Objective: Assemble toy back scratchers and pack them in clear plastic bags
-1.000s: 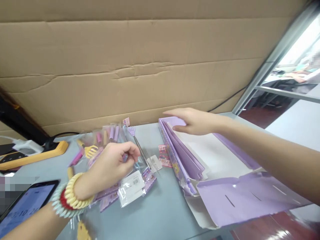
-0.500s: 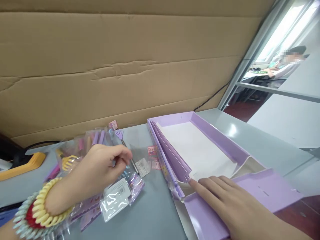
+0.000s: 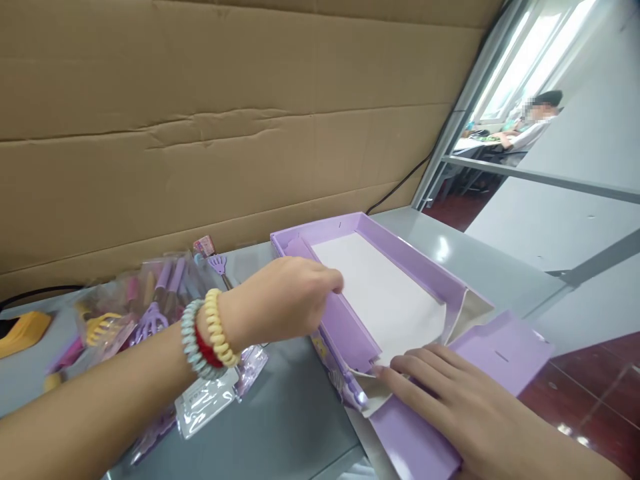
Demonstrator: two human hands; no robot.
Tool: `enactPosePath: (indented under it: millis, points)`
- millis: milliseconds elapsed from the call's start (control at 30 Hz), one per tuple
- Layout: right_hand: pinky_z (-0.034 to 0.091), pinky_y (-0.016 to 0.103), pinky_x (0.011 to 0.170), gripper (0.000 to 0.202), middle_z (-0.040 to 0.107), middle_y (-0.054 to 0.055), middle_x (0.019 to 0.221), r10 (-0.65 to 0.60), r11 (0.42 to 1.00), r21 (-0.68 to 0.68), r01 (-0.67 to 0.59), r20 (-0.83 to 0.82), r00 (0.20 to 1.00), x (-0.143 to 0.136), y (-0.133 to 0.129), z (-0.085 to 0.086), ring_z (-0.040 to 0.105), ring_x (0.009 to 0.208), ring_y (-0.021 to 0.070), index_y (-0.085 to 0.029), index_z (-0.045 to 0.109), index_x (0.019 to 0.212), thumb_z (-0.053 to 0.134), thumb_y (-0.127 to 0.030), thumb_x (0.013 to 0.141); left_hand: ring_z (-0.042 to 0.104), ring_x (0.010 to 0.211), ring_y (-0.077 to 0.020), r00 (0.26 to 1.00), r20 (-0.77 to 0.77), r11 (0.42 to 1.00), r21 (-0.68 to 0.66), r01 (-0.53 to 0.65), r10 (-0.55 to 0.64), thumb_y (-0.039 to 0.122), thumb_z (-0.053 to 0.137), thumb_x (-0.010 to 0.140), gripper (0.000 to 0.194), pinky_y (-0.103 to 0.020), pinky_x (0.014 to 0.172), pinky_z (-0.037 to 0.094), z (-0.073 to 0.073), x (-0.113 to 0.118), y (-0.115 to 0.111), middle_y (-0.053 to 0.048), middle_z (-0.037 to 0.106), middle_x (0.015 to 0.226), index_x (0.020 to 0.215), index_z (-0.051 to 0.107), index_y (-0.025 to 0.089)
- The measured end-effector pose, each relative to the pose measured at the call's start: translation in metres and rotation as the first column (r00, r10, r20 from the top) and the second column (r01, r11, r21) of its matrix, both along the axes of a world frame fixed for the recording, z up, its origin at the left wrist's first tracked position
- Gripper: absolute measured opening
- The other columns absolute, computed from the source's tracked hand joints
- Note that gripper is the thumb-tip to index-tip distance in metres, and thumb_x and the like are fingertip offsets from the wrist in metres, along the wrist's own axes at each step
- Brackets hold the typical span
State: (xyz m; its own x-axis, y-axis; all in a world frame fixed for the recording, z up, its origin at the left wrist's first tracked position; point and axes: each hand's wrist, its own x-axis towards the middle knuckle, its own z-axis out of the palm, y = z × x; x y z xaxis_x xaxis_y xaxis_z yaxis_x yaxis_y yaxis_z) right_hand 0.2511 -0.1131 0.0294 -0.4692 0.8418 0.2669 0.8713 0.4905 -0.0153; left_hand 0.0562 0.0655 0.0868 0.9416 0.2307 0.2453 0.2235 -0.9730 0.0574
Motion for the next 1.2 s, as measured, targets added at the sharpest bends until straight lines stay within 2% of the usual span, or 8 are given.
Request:
enactPosePath:
  millis: [100, 233, 467, 633, 767, 867, 1000, 1200]
  points:
    - [0.047, 0.04, 0.082, 0.066, 0.064, 0.01, 0.101, 0.019, 1.0, -0.02, -0.019, -0.011, 1.0, 0.002, 0.0, 0.006, 0.058, 0.093, 0.0274, -0.018, 0.055, 0.122, 0.048, -0.01, 0.057, 0.055, 0.107, -0.0237, 0.948, -0.155, 0.961, -0.06, 0.271, -0.277, 0.011, 0.056, 0.063, 0.053, -0.036, 0.091, 0.043, -0.004, 0.017, -0.002, -0.011, 0.061, 0.116, 0.116, 0.055, 0.015]
    - [0.047, 0.041, 0.088, 0.066, 0.065, 0.009, 0.107, 0.058, 0.998, 0.036, -0.058, -0.008, 0.998, 0.007, -0.005, 0.007, 0.059, 0.1, 0.0276, -0.019, 0.056, 0.123, 0.047, -0.008, 0.058, 0.053, 0.106, -0.0306, 0.894, -0.354, 0.96, -0.053, 0.275, -0.276, 0.027, 0.07, 0.054, 0.073, -0.051, 0.1, 0.033, -0.019, 0.028, -0.007, -0.016, 0.057, 0.116, 0.123, 0.049, 0.013]
    - [0.048, 0.044, 0.095, 0.054, 0.056, 0.015, 0.129, 0.048, 0.984, 0.163, -0.065, 0.107, 0.993, 0.033, -0.016, -0.006, 0.048, 0.123, 0.0306, -0.013, 0.053, 0.124, 0.055, -0.015, 0.07, 0.057, 0.073, -0.0196, 0.889, -0.336, 0.928, 0.093, 0.361, -0.311, 0.013, 0.062, 0.072, 0.011, -0.034, 0.069, 0.044, -0.033, 0.029, -0.005, -0.007, 0.061, 0.081, 0.08, 0.056, 0.016]
    - [0.046, 0.044, 0.097, 0.033, 0.065, 0.014, 0.105, 0.103, 0.964, 0.239, -0.116, 0.067, 0.992, 0.043, -0.015, 0.001, 0.055, 0.112, 0.0288, -0.015, 0.058, 0.109, 0.06, -0.027, 0.079, 0.056, 0.071, -0.0169, 0.897, -0.295, 0.922, 0.105, 0.373, -0.33, 0.007, 0.052, 0.081, 0.012, -0.031, 0.062, 0.042, -0.035, 0.024, -0.007, -0.005, 0.062, 0.078, 0.076, 0.057, 0.017]
    - [0.047, 0.045, 0.092, 0.036, 0.064, 0.013, 0.095, 0.096, 0.948, 0.3, -0.109, 0.057, 0.994, 0.043, -0.003, 0.016, 0.057, 0.101, 0.0279, -0.016, 0.057, 0.109, 0.057, -0.042, 0.084, 0.055, 0.099, -0.023, 0.921, -0.168, 0.9, 0.21, 0.382, -0.352, 0.011, 0.048, 0.085, 0.023, -0.035, 0.079, 0.043, -0.032, 0.021, -0.012, -0.011, 0.061, 0.107, 0.066, 0.06, 0.016]
    - [0.047, 0.046, 0.087, 0.06, 0.063, 0.016, 0.101, 0.11, 0.968, 0.22, -0.123, 0.072, 0.991, 0.041, 0.018, 0.028, 0.057, 0.1, 0.0296, -0.013, 0.054, 0.117, 0.056, -0.059, 0.078, 0.051, 0.11, -0.0247, 0.919, -0.137, 0.892, 0.225, 0.391, -0.368, 0.013, 0.049, 0.085, 0.021, -0.037, 0.092, 0.038, -0.031, 0.023, -0.014, -0.013, 0.058, 0.118, 0.07, 0.064, 0.016]
    - [0.048, 0.039, 0.083, 0.075, 0.062, 0.015, 0.104, 0.195, 0.981, 0.02, -0.195, 0.034, 0.98, 0.039, 0.054, 0.038, 0.058, 0.098, 0.0259, -0.012, 0.048, 0.126, 0.058, -0.065, 0.074, 0.059, 0.08, -0.0193, 0.885, -0.302, 0.891, 0.177, 0.417, -0.355, 0.012, 0.045, 0.087, 0.02, -0.033, 0.076, 0.045, -0.035, 0.027, -0.014, -0.01, 0.065, 0.087, 0.084, 0.064, 0.013]
    - [0.047, 0.033, 0.082, 0.096, 0.059, 0.016, 0.109, 0.308, 0.937, -0.12, -0.327, -0.153, 0.939, 0.045, 0.087, 0.027, 0.058, 0.097, 0.0233, -0.01, 0.04, 0.135, 0.061, -0.072, 0.064, 0.059, 0.078, -0.0178, 0.895, -0.232, 0.885, 0.188, 0.426, -0.381, 0.008, 0.041, 0.086, 0.02, -0.029, 0.073, 0.047, -0.045, 0.02, -0.007, -0.011, 0.067, 0.088, 0.093, 0.06, 0.011]
